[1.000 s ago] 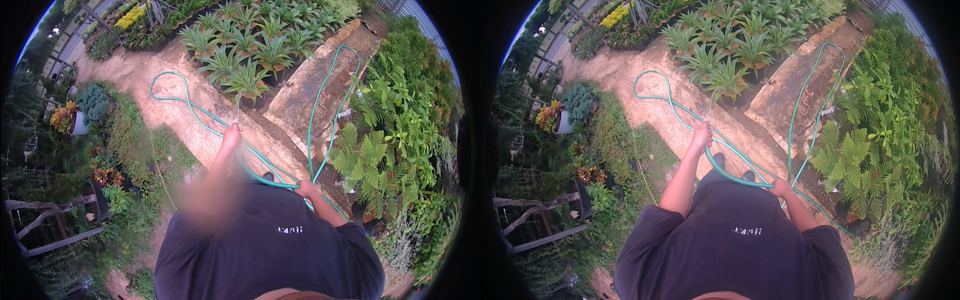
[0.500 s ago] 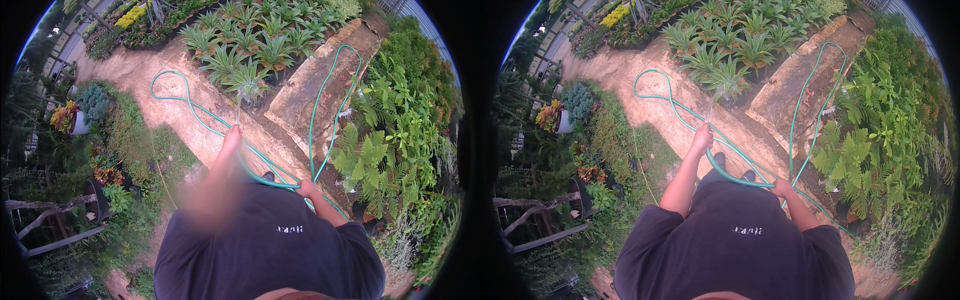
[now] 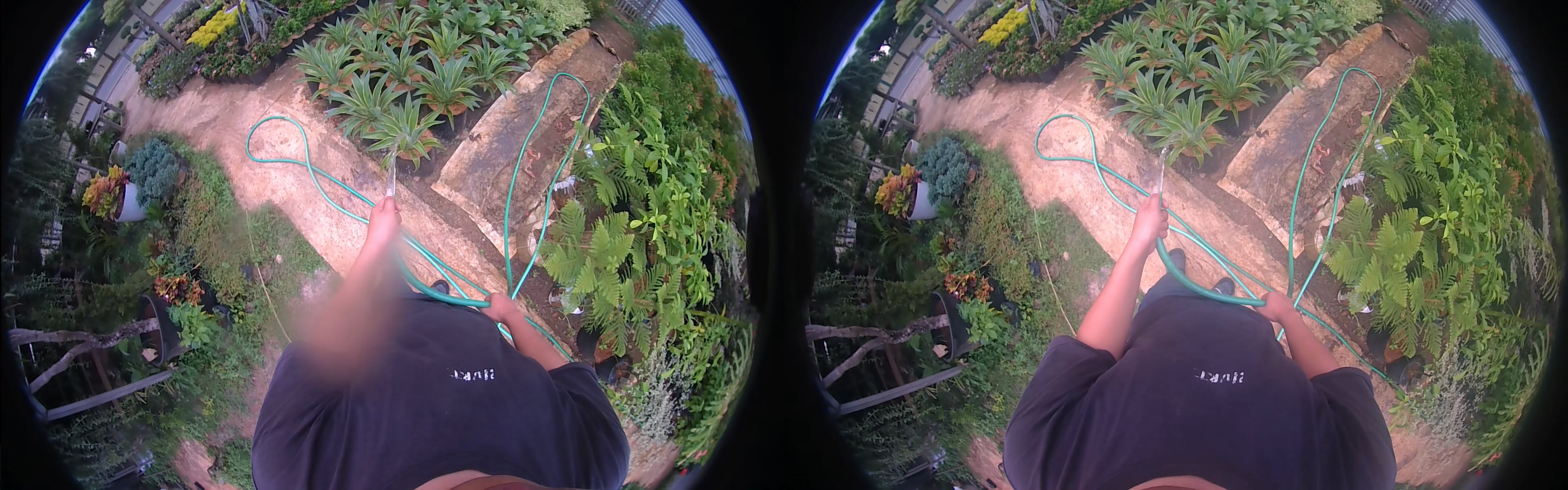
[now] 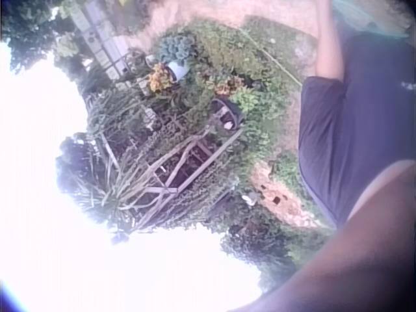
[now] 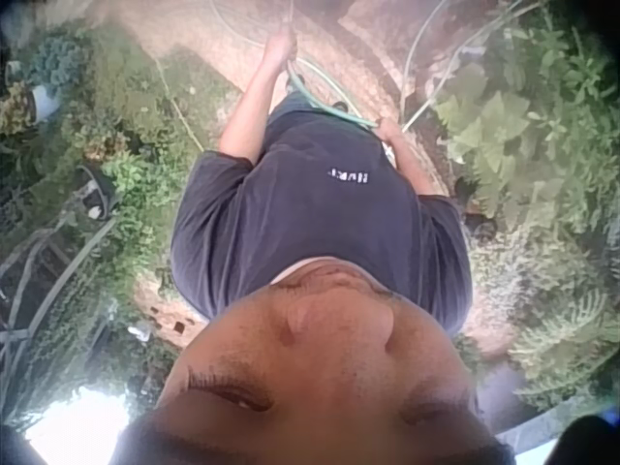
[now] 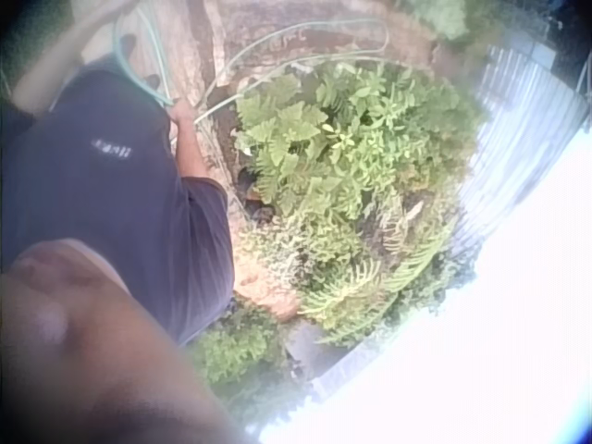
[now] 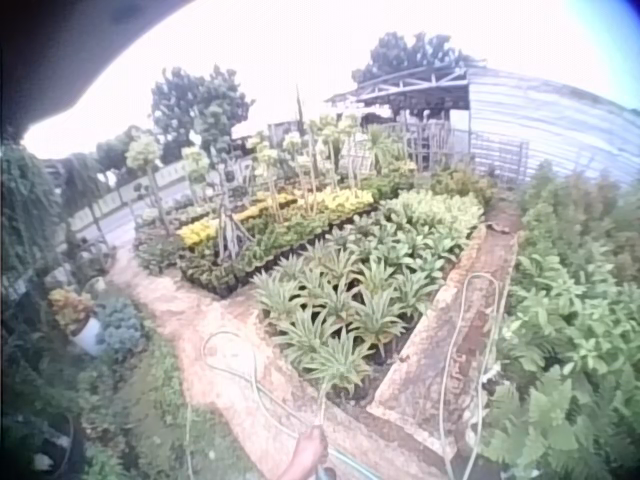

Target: The person waters a variety of potted plants in an outdoor garden using a green hose with a spray nozzle. They move the nozzle across different plant beds, directing water onto the foliage and soil.

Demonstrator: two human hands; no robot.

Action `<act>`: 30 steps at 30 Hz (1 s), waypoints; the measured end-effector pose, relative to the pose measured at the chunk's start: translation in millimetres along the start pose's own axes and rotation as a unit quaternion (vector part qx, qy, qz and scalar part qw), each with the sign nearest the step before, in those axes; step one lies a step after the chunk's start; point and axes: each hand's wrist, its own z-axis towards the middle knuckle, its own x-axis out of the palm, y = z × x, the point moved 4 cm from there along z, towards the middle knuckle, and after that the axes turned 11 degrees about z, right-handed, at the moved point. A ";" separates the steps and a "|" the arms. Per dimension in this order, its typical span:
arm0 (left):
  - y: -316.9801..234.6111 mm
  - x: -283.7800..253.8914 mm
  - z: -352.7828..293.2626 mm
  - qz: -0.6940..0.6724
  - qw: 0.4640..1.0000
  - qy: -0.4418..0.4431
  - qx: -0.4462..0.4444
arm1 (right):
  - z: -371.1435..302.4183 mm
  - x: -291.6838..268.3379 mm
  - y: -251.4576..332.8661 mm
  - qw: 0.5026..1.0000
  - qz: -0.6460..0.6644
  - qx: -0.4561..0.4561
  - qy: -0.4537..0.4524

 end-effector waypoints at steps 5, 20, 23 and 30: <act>-8.3 5.1 -9.9 -0.006 1.000 0.023 0.011 | -3.7 -1.6 3.1 1.000 0.016 0.004 -0.003; -18.8 -0.8 -16.7 -0.002 1.000 0.027 0.013 | 9.5 8.6 0.6 1.000 0.008 -0.006 -0.007; -20.4 -5.2 -16.3 -0.011 0.999 0.031 0.010 | 10.4 10.0 4.7 1.000 0.015 -0.008 -0.011; -30.2 -30.5 -7.9 0.000 1.000 0.019 0.018 | 12.7 7.0 36.9 1.000 0.017 0.005 -0.019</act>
